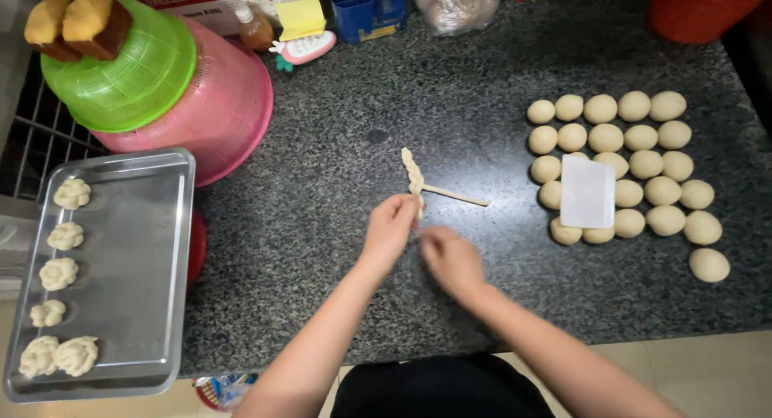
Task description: The person rolls small dough balls into long, thin strips on a granite countertop. They then take three of these strips, align them, and braid them together to form a twisted rope shape.
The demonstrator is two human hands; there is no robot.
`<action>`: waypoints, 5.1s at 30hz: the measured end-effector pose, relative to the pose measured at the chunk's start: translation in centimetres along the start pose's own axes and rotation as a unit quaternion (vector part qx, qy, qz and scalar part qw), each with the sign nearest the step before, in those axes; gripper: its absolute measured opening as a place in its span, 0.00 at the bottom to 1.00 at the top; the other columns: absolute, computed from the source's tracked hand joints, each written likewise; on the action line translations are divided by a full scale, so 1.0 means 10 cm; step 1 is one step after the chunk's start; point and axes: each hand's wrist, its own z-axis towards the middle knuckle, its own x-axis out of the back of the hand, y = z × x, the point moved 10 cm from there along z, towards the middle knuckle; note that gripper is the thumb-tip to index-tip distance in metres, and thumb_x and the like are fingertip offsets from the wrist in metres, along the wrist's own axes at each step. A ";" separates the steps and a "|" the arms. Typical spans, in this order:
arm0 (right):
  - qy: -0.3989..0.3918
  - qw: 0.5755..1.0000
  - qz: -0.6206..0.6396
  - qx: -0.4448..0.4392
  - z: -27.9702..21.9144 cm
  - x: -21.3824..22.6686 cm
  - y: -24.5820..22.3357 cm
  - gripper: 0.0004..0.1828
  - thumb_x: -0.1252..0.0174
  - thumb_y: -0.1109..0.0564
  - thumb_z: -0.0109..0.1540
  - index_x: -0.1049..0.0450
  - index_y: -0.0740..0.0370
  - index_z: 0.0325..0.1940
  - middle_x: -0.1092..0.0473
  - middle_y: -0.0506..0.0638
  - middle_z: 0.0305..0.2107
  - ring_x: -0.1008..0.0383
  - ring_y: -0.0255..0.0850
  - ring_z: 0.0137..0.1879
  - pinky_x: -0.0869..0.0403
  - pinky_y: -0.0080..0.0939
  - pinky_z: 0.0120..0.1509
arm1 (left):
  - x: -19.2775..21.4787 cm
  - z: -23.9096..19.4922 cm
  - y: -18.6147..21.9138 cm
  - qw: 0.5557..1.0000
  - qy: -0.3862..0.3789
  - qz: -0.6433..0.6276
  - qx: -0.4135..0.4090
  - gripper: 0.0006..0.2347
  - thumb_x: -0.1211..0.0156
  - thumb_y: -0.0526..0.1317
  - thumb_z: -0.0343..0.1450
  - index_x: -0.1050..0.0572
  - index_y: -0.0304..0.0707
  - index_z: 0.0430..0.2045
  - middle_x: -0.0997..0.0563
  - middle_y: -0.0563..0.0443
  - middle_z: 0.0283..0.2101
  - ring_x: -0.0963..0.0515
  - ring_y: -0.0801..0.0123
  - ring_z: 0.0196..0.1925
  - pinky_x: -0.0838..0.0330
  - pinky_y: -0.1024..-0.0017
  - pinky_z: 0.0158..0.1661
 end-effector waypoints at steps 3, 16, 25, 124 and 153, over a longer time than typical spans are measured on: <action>0.076 0.996 -0.045 -0.022 0.16 0.51 0.33 0.11 0.50 0.56 0.59 0.27 0.55 0.44 0.28 0.57 0.36 0.28 0.55 0.45 0.27 0.53 0.45 | -0.18 0.00 -0.02 0.999 0.026 -0.020 -0.032 0.08 0.50 0.40 0.65 0.24 0.37 0.27 0.28 0.51 0.21 0.31 0.70 0.28 0.35 0.76 0.30; 0.050 0.992 -0.110 -0.044 0.60 0.90 1.04 0.09 0.46 0.47 0.60 0.25 0.50 0.36 0.30 0.50 0.34 0.26 0.51 0.43 0.26 0.49 0.44 | -1.18 0.03 -0.44 0.989 -0.027 0.129 -0.071 0.09 0.48 0.43 0.68 0.26 0.37 0.29 0.23 0.42 0.31 0.22 0.51 0.39 0.28 0.60 0.40; 0.081 0.967 0.214 -0.111 0.66 1.09 0.84 0.11 0.41 0.50 0.58 0.26 0.60 0.35 0.28 0.52 0.22 0.29 0.37 0.25 0.30 0.34 0.34 | -1.57 0.21 -0.85 0.982 -0.033 0.188 0.010 0.10 0.49 0.48 0.67 0.26 0.45 0.32 0.20 0.50 0.34 0.22 0.58 0.44 0.28 0.62 0.43; -0.073 0.905 0.376 -0.183 0.43 0.03 0.77 0.09 0.54 0.48 0.65 0.38 0.54 0.43 0.29 0.52 0.47 0.29 0.45 0.54 0.33 0.48 0.55 | -1.20 -0.81 -0.10 0.842 -0.181 0.422 -0.284 0.05 0.48 0.38 0.62 0.24 0.43 0.20 0.26 0.50 0.24 0.21 0.55 0.31 0.28 0.63 0.34; -0.059 0.971 -0.211 0.093 -0.24 -0.34 -0.31 0.08 0.51 0.46 0.61 0.29 0.45 0.39 0.41 0.45 0.58 0.57 0.76 0.64 0.48 0.83 0.58 | 0.02 -0.05 -0.68 0.988 -0.027 -0.022 0.152 0.17 0.37 0.47 0.61 0.23 0.37 0.38 0.19 0.48 0.31 0.27 0.75 0.27 0.29 0.82 0.25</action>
